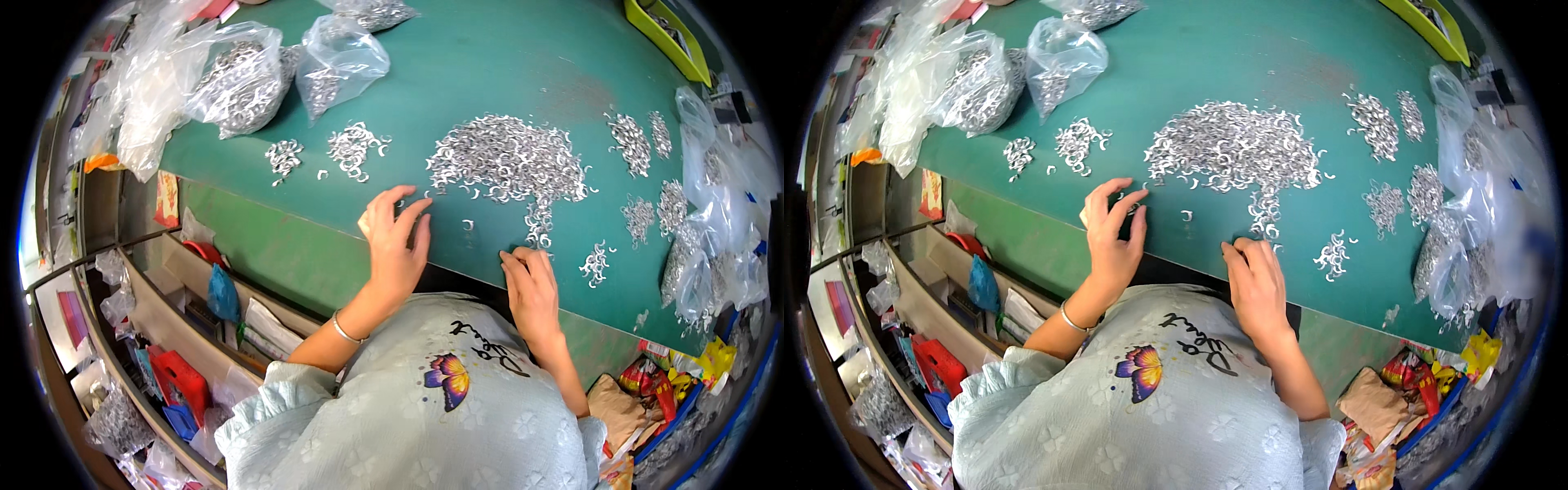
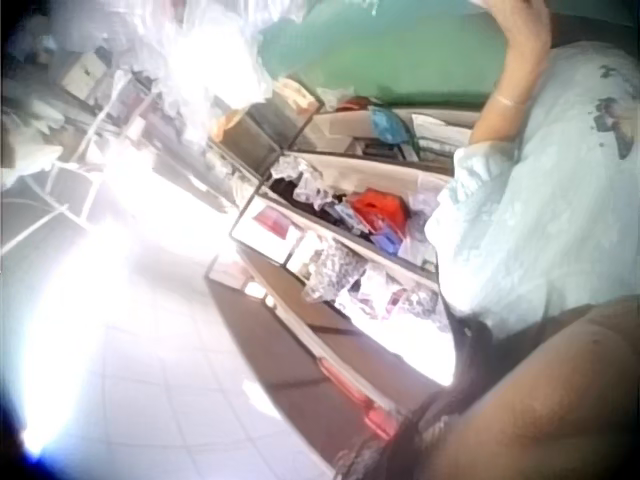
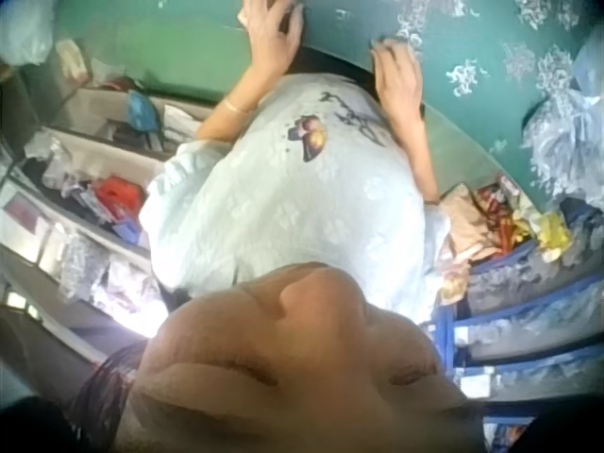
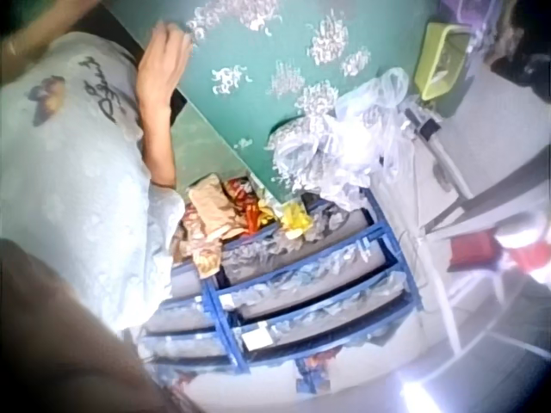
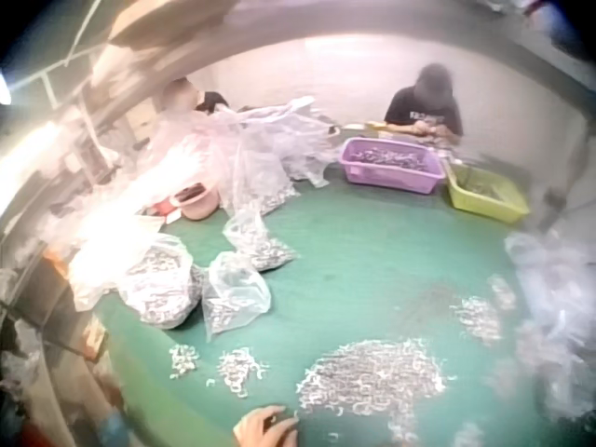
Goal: The person sorts small C-shaped metal components by hand on a green work surface, moving them from a large central pile into smaller organized groups.
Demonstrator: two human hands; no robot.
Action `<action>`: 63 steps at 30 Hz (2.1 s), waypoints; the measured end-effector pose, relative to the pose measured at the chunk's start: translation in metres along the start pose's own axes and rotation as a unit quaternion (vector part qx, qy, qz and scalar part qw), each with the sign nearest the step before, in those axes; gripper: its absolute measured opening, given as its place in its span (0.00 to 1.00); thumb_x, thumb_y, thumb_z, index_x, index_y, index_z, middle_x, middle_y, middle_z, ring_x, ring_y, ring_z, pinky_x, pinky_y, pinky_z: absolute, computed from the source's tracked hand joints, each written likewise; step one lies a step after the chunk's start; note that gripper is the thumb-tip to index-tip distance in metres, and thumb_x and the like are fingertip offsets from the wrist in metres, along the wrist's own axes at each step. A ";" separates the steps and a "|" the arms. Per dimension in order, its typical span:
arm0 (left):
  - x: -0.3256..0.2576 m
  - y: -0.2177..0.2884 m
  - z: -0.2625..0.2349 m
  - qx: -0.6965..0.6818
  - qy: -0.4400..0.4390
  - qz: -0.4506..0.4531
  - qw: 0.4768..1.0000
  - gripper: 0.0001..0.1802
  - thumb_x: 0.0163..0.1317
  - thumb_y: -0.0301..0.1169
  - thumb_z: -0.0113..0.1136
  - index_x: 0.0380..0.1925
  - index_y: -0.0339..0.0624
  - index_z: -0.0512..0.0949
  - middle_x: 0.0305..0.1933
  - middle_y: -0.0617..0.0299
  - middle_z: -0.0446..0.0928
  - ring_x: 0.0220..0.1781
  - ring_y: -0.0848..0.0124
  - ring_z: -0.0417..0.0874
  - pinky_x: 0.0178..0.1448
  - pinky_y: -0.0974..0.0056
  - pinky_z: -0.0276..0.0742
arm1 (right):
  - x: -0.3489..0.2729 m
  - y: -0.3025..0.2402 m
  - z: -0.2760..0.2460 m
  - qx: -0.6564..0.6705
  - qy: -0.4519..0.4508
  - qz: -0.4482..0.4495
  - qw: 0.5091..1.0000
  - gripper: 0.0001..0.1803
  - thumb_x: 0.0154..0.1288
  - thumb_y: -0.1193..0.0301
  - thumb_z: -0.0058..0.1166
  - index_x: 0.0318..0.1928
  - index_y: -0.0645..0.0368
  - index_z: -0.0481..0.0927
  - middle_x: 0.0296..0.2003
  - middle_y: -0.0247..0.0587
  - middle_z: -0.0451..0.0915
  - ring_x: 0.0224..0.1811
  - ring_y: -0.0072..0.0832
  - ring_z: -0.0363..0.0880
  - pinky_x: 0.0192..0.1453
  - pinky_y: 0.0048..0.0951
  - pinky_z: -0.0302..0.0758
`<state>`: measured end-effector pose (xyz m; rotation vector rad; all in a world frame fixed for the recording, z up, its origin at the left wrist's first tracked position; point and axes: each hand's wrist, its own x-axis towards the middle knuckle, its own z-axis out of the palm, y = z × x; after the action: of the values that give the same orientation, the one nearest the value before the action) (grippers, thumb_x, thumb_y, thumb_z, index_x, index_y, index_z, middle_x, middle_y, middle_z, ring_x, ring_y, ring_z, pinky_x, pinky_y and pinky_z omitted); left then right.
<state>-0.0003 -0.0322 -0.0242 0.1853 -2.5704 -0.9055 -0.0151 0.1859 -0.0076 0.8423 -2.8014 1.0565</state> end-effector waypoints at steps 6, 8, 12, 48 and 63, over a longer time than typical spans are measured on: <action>0.000 0.004 0.004 -0.030 0.035 0.017 0.999 0.14 0.51 0.15 0.63 0.38 0.41 0.83 0.51 0.54 0.76 0.53 0.57 0.75 0.58 0.57 0.67 | -0.031 0.014 -0.017 -0.051 0.060 0.034 0.996 0.14 0.52 0.85 0.62 0.42 0.66 0.82 0.38 0.43 0.76 0.37 0.38 0.75 0.40 0.37 0.74; 0.001 0.011 0.005 -0.047 0.041 0.026 0.998 0.14 0.50 0.13 0.63 0.37 0.40 0.83 0.49 0.54 0.77 0.50 0.57 0.76 0.57 0.57 0.69 | -0.040 0.020 -0.024 -0.071 0.079 0.049 0.993 0.13 0.53 0.84 0.63 0.41 0.65 0.83 0.37 0.42 0.77 0.37 0.38 0.75 0.40 0.36 0.74; -0.001 0.021 0.011 -0.085 0.019 0.051 0.995 0.15 0.49 0.15 0.63 0.37 0.43 0.83 0.49 0.57 0.76 0.53 0.57 0.75 0.56 0.57 0.64 | -0.050 0.036 -0.041 -0.100 0.122 0.074 0.985 0.14 0.52 0.88 0.63 0.40 0.65 0.83 0.35 0.43 0.78 0.37 0.38 0.75 0.41 0.35 0.73; 0.014 0.036 0.032 -0.025 -0.115 0.092 0.989 0.19 0.55 0.20 0.61 0.49 0.45 0.79 0.55 0.58 0.71 0.59 0.58 0.70 0.55 0.53 0.60 | -0.004 0.012 -0.036 -0.054 -0.183 -0.010 0.982 0.30 0.59 0.66 0.63 0.62 0.62 0.73 0.71 0.41 0.63 0.76 0.42 0.54 0.76 0.53 0.53; 0.010 0.043 0.031 -0.031 -0.161 0.129 0.978 0.19 0.53 0.22 0.65 0.47 0.44 0.81 0.54 0.60 0.74 0.55 0.59 0.72 0.52 0.55 0.62 | -0.016 0.028 -0.038 -0.092 -0.032 0.069 0.993 0.27 0.60 0.71 0.61 0.60 0.65 0.74 0.67 0.46 0.69 0.75 0.48 0.57 0.75 0.52 0.55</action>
<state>-0.0221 0.0168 -0.0157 -0.3339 -2.7646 -0.9809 -0.0214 0.2351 0.0012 0.6840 -2.9902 0.7798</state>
